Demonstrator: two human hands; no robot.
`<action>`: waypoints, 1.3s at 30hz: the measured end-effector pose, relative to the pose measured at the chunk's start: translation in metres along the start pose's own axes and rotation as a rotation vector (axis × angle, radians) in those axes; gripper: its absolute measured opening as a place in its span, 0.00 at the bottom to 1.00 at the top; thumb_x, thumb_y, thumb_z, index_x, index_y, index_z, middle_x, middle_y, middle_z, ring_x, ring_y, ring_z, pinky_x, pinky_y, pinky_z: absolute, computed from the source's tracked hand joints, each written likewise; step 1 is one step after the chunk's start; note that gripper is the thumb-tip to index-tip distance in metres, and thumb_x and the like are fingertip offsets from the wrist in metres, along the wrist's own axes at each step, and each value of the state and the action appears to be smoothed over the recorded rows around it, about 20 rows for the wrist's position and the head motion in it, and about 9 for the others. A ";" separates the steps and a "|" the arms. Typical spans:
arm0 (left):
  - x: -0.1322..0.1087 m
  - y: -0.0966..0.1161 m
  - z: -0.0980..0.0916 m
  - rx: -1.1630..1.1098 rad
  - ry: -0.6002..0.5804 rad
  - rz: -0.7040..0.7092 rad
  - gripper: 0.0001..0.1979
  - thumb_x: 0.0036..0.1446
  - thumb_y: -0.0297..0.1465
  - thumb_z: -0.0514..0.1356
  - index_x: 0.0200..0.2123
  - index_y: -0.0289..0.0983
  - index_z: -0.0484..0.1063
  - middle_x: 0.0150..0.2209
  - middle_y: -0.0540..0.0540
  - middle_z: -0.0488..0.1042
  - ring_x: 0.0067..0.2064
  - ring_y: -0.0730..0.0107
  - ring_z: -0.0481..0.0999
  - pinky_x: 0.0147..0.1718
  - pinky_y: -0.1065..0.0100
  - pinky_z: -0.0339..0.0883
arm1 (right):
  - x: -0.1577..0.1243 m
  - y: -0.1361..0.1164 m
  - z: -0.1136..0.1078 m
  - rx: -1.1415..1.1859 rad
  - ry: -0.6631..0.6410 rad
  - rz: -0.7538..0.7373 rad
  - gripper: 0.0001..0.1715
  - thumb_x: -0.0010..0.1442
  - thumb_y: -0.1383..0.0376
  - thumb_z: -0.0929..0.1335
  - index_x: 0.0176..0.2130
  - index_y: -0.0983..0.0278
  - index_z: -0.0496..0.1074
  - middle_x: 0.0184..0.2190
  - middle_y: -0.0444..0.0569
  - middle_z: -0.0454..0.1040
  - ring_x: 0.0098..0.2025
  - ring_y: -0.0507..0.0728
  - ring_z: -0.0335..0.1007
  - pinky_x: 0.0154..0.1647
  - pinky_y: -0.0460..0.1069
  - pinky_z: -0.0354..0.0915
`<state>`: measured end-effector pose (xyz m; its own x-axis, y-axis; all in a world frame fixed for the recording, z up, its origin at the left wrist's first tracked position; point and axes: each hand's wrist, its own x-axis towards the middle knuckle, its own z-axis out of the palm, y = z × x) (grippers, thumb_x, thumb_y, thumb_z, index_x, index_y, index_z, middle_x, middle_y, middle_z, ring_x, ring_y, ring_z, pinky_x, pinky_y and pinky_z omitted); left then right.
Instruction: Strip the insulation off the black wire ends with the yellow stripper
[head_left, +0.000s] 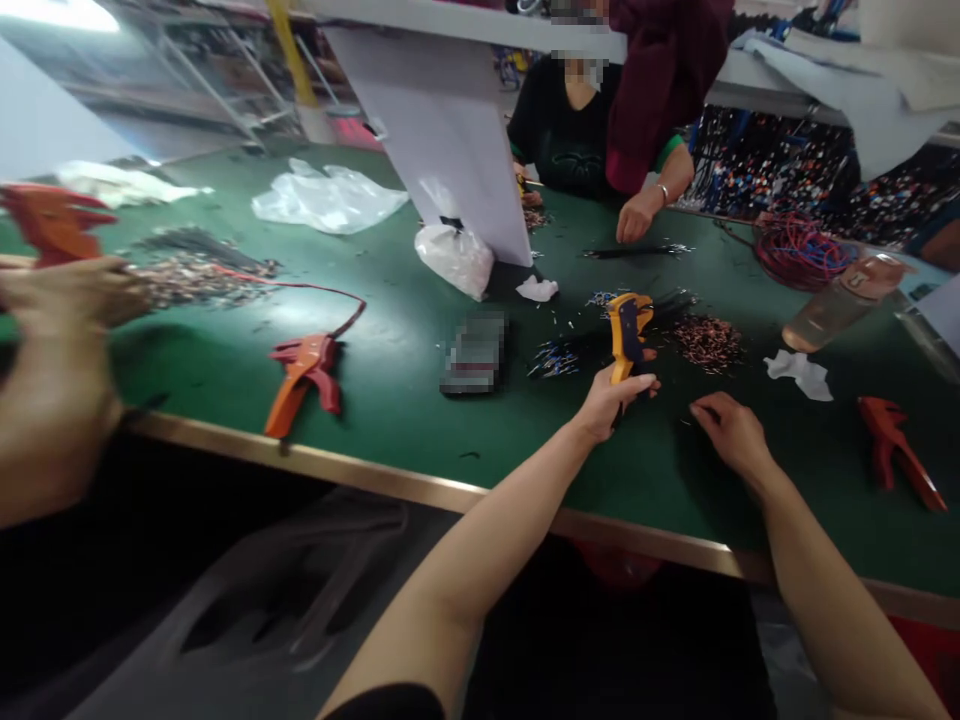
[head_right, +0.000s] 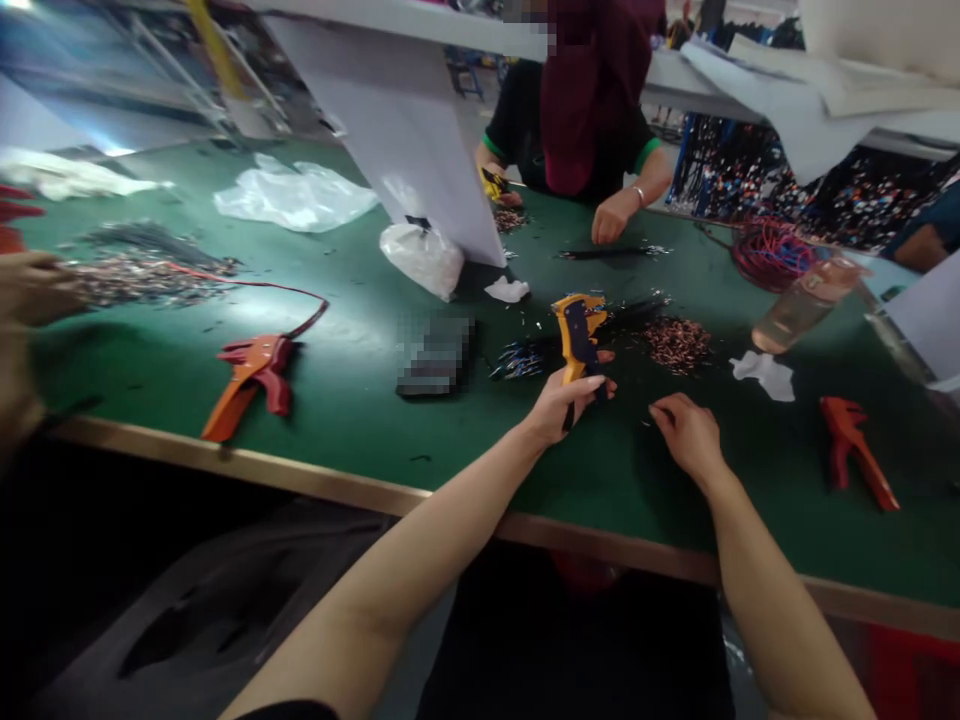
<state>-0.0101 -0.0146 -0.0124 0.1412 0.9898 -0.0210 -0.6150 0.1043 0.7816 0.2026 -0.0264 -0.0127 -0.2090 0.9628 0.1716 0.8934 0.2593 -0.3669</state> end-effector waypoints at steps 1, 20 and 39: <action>0.000 0.000 0.000 0.000 0.001 0.004 0.22 0.40 0.31 0.72 0.42 0.33 0.76 0.31 0.48 0.77 0.33 0.68 0.77 0.38 0.64 0.70 | -0.001 -0.002 -0.001 -0.019 -0.034 -0.016 0.10 0.64 0.62 0.66 0.37 0.58 0.78 0.38 0.48 0.80 0.38 0.58 0.77 0.37 0.50 0.63; -0.002 0.001 0.000 0.014 0.024 0.001 0.22 0.41 0.30 0.71 0.42 0.33 0.77 0.37 0.45 0.78 0.34 0.67 0.77 0.36 0.64 0.70 | 0.014 0.001 -0.015 0.177 0.198 0.110 0.15 0.65 0.55 0.63 0.35 0.61 0.73 0.31 0.49 0.77 0.31 0.57 0.71 0.33 0.49 0.62; -0.004 0.005 0.005 -0.060 0.006 -0.005 0.23 0.40 0.30 0.72 0.42 0.32 0.77 0.34 0.46 0.77 0.34 0.67 0.77 0.37 0.64 0.70 | 0.056 0.024 -0.002 -0.166 0.081 -0.134 0.16 0.65 0.59 0.67 0.50 0.57 0.77 0.51 0.51 0.80 0.54 0.62 0.72 0.53 0.58 0.61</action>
<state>-0.0095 -0.0187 -0.0051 0.1401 0.9897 -0.0284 -0.6595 0.1146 0.7429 0.2131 0.0337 -0.0100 -0.3038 0.9094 0.2842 0.9144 0.3621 -0.1810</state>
